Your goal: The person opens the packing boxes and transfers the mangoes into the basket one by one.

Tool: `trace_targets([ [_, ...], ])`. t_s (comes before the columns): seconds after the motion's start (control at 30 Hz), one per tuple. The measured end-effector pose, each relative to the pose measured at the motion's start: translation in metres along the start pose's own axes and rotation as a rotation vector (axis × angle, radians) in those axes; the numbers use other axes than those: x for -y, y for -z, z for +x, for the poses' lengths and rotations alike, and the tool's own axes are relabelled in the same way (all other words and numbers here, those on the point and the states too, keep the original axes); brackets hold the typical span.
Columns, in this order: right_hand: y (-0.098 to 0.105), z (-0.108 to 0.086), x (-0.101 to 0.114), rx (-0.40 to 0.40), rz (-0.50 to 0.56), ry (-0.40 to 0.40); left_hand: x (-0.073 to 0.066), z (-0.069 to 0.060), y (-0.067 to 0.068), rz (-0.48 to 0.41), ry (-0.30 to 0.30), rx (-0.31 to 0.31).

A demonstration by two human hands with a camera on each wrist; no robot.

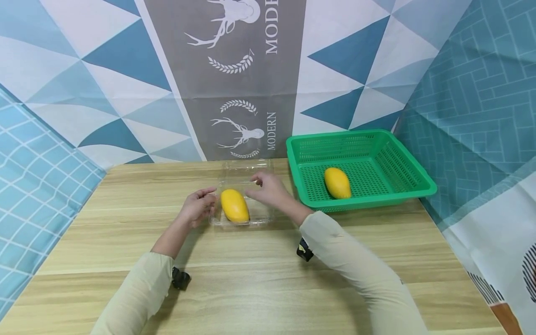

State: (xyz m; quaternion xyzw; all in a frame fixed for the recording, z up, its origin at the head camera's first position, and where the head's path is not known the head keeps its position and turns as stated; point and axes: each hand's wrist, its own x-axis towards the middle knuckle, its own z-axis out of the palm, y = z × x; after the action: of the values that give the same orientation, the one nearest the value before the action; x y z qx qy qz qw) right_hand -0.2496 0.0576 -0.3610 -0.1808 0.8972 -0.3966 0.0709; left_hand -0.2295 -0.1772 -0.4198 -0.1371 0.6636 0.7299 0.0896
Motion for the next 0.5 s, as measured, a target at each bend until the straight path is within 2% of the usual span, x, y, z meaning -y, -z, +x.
trace_targets([
  [0.23,-0.007,0.001,0.002,-0.006,-0.021,-0.035,-0.001,0.000,-0.001,0.007,0.003,-0.002],
  [0.5,-0.014,0.001,0.000,-0.010,0.003,-0.016,0.000,0.000,-0.001,0.006,0.003,-0.006],
])
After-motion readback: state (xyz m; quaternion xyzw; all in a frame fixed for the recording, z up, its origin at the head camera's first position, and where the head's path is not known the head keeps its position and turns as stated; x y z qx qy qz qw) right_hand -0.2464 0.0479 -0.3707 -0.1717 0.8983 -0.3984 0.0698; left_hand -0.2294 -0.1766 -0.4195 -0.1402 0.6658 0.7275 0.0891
